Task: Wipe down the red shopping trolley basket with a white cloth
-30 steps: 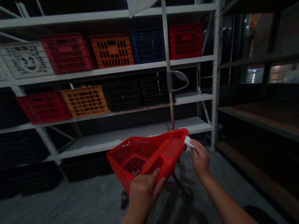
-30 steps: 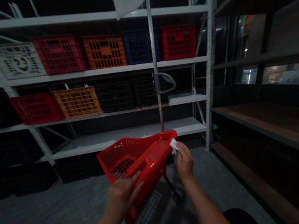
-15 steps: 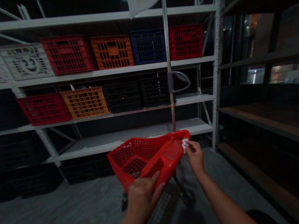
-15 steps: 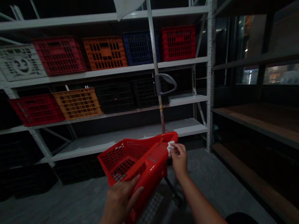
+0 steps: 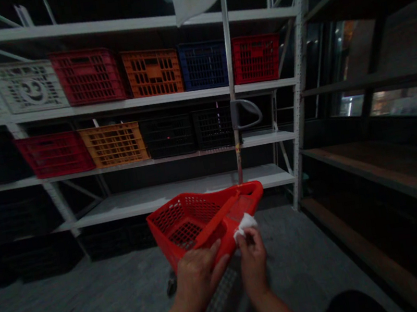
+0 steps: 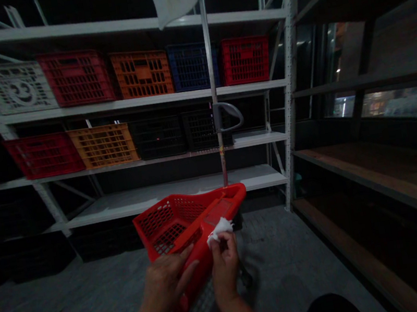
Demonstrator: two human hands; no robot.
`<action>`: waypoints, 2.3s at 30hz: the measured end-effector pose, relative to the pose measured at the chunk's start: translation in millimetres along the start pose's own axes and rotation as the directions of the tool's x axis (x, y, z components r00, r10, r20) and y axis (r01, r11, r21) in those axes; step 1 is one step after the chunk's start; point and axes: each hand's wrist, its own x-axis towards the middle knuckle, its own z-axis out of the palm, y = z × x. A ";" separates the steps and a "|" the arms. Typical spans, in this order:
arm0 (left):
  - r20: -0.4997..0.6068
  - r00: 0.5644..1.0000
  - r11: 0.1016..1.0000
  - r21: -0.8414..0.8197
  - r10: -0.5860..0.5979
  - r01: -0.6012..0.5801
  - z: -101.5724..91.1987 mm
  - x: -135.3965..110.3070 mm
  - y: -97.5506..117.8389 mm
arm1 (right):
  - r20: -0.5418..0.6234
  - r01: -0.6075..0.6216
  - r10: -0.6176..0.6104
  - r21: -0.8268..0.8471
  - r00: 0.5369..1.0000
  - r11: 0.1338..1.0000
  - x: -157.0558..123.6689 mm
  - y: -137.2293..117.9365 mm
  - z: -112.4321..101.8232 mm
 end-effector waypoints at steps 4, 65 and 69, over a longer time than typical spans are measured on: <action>0.009 1.000 1.000 -0.020 0.006 -0.006 1.6 2.1 0.2 | -0.125 -0.024 0.022 -0.011 0.992 1.000 44.5 5.9 -5.3; -0.144 0.989 0.996 0.076 -0.028 0.039 17.7 10.4 21.1 | 0.880 0.245 0.348 -0.278 -0.322 0.929 105.7 -64.9 138.6; -0.131 0.991 0.997 0.064 -0.036 0.044 18.0 7.8 18.6 | 0.897 0.393 0.328 -0.199 -0.297 0.898 132.9 -57.2 112.7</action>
